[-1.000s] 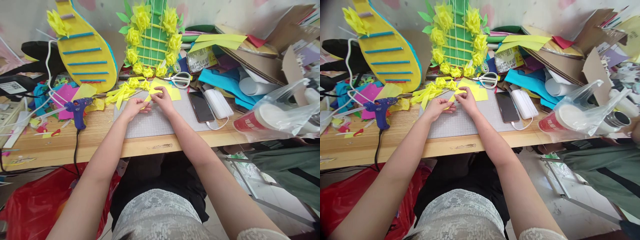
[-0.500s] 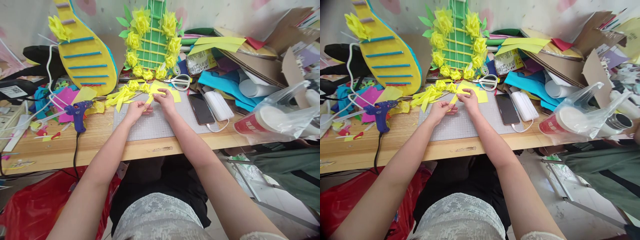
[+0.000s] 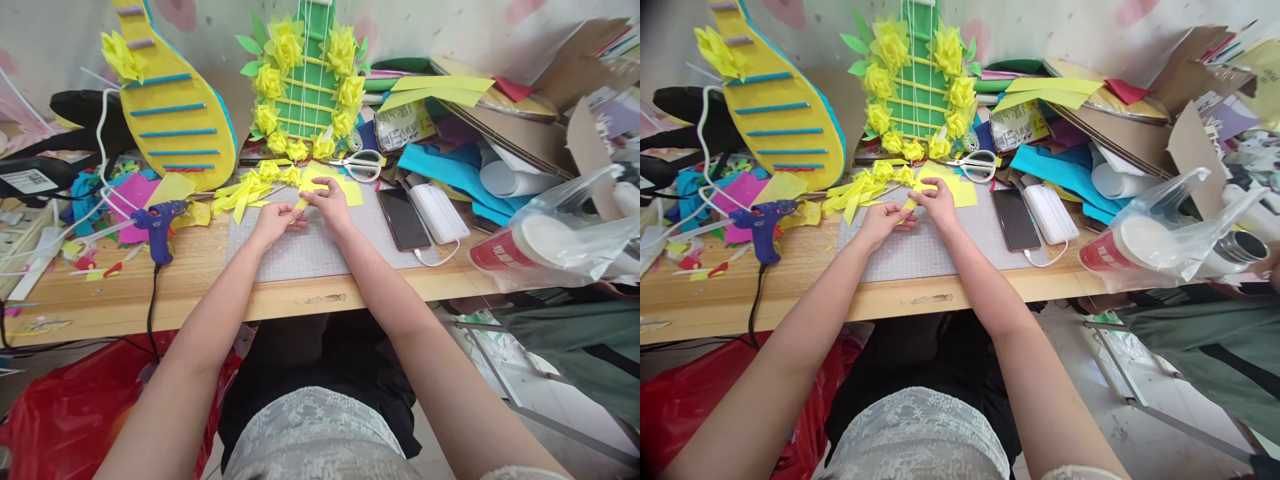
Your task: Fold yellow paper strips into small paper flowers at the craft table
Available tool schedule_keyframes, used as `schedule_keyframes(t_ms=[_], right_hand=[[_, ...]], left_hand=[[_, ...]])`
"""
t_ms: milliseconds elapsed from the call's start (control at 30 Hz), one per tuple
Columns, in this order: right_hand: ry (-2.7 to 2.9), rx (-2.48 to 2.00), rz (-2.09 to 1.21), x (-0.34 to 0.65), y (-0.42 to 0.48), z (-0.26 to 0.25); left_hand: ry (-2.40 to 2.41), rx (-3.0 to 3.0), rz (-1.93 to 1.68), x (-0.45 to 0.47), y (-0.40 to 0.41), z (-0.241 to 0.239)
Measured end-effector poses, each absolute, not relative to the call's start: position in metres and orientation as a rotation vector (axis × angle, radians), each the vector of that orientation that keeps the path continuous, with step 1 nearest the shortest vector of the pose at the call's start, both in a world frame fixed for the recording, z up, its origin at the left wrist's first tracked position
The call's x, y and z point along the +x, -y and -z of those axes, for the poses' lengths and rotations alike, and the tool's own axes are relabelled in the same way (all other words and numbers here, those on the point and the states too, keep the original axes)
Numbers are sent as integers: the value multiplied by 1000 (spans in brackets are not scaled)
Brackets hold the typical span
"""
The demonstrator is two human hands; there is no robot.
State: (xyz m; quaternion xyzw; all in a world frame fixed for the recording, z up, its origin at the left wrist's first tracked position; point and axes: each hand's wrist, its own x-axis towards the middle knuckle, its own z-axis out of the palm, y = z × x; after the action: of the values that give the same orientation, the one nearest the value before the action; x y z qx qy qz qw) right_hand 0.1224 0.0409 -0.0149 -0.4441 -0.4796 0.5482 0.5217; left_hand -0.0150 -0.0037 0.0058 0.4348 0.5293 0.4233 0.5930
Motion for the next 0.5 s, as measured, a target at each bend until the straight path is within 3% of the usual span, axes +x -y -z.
schedule_keyframes(t_ms=[233, 500], right_hand=[[982, -972, -1331, 135, -44, 6], [1223, -1046, -1448, 126, -31, 5]], left_hand=[[-1260, 978, -1078, -11, 8, -5], [-1236, 992, -1107, -10, 10, -7]])
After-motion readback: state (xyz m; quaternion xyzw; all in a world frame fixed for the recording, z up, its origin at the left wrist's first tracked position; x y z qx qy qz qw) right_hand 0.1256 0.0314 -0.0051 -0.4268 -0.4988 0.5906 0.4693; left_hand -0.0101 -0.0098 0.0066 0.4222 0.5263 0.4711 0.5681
